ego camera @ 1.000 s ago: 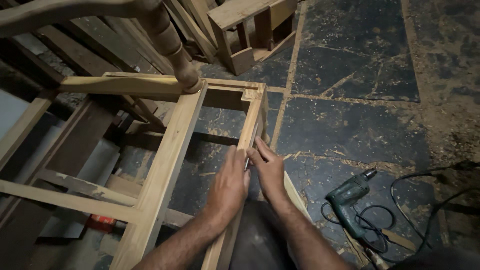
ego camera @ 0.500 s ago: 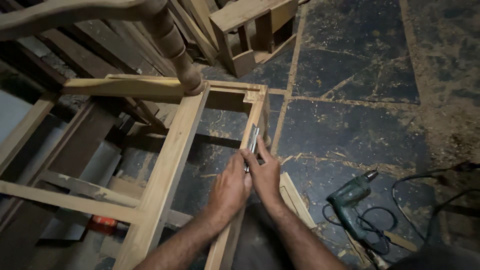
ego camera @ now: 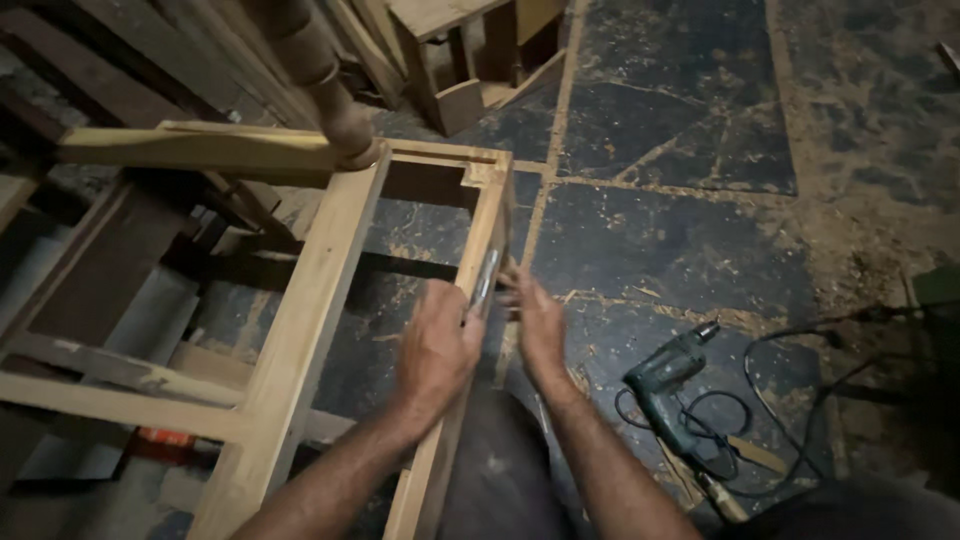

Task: The person aligns a metal hinge against a wooden frame and fits small wooden blocks into a pre-cut slot in the frame by hand.

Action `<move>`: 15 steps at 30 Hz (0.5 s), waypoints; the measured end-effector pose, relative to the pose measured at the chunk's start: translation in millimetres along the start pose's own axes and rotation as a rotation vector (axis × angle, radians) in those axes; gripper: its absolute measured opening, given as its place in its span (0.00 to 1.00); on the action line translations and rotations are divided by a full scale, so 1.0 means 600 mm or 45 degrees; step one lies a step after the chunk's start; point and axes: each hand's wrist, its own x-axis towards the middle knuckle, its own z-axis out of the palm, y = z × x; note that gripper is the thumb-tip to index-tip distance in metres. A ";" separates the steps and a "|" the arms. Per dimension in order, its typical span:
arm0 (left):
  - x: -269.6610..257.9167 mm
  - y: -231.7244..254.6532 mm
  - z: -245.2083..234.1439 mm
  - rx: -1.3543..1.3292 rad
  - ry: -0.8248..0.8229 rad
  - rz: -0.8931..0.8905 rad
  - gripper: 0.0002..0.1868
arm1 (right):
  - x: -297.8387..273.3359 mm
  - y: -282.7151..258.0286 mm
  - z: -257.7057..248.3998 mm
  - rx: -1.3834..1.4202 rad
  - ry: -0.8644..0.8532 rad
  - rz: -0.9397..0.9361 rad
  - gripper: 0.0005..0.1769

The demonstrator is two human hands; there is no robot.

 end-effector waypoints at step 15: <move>-0.007 -0.013 0.002 0.100 0.034 0.504 0.04 | -0.048 0.268 -0.169 -1.232 0.049 0.459 0.42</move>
